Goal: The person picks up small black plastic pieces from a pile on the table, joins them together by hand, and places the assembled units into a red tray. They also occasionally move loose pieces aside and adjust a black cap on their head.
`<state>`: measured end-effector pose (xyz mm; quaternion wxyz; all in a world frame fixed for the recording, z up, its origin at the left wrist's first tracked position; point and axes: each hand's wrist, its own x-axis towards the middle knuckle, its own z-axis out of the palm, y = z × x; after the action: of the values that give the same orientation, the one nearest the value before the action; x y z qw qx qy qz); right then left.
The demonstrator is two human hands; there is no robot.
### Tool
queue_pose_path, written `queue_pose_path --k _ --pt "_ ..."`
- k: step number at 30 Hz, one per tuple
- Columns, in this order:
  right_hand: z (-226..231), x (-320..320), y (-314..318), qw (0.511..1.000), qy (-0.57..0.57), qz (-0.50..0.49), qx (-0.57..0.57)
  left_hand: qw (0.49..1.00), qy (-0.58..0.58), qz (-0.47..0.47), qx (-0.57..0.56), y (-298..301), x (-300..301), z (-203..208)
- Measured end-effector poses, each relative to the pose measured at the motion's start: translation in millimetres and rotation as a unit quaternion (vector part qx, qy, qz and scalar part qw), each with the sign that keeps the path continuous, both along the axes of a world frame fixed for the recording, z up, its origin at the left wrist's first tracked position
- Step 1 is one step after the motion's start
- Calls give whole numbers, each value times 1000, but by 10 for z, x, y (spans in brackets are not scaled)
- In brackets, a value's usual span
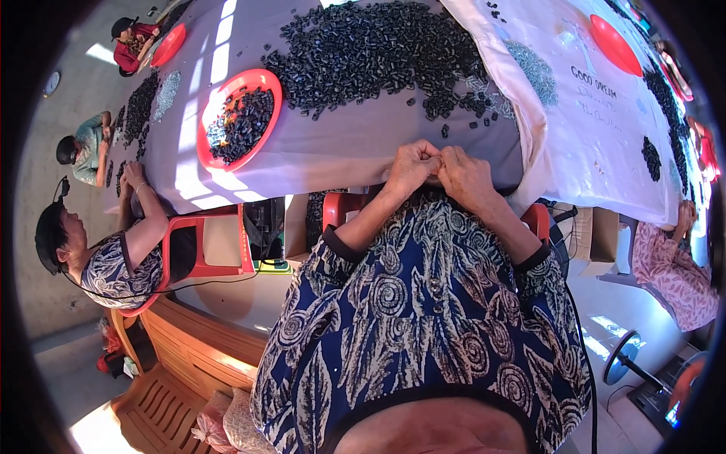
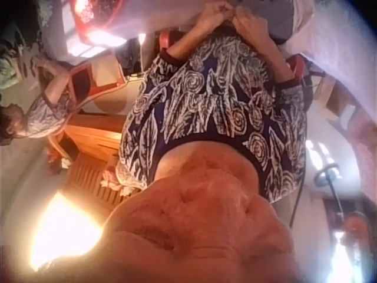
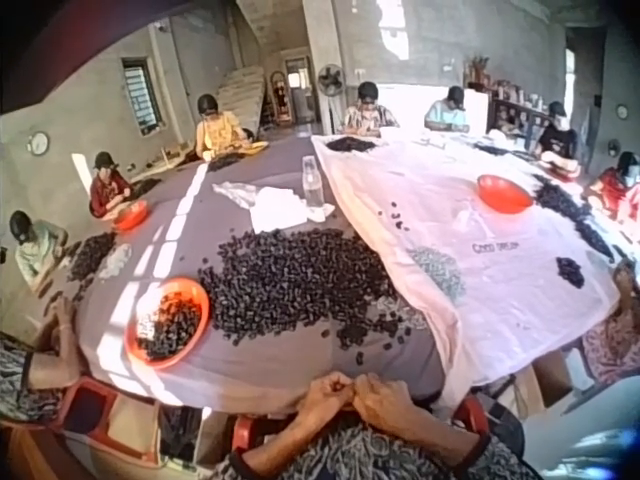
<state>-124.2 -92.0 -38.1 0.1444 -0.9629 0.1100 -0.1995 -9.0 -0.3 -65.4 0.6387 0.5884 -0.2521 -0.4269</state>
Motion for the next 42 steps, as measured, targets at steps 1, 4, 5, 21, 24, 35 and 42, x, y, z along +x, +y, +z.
queue_pose_path --k 1,4,5,21,24,35,42 --pt "24 -4 -33 999 4 24 33 1000 -14 -1 2 6 -2 6" --pt "107 -46 -256 982 51 68 171 1000 -9 -9 11 12 -15 43" --pt "127 -77 -361 965 83 67 239 1000 13 -13 12 19 -24 59" --pt "-246 148 -838 978 -123 -168 26 996 56 -60 32 113 132 340" --pt "-265 163 -837 977 -136 -162 21 999 -48 16 -19 236 443 452" --pt "-309 147 -843 977 -134 -165 26 664 -569 411 258 1364 1784 722" --pt "-280 149 -847 976 -143 -162 21 591 -600 395 367 1572 2080 598"
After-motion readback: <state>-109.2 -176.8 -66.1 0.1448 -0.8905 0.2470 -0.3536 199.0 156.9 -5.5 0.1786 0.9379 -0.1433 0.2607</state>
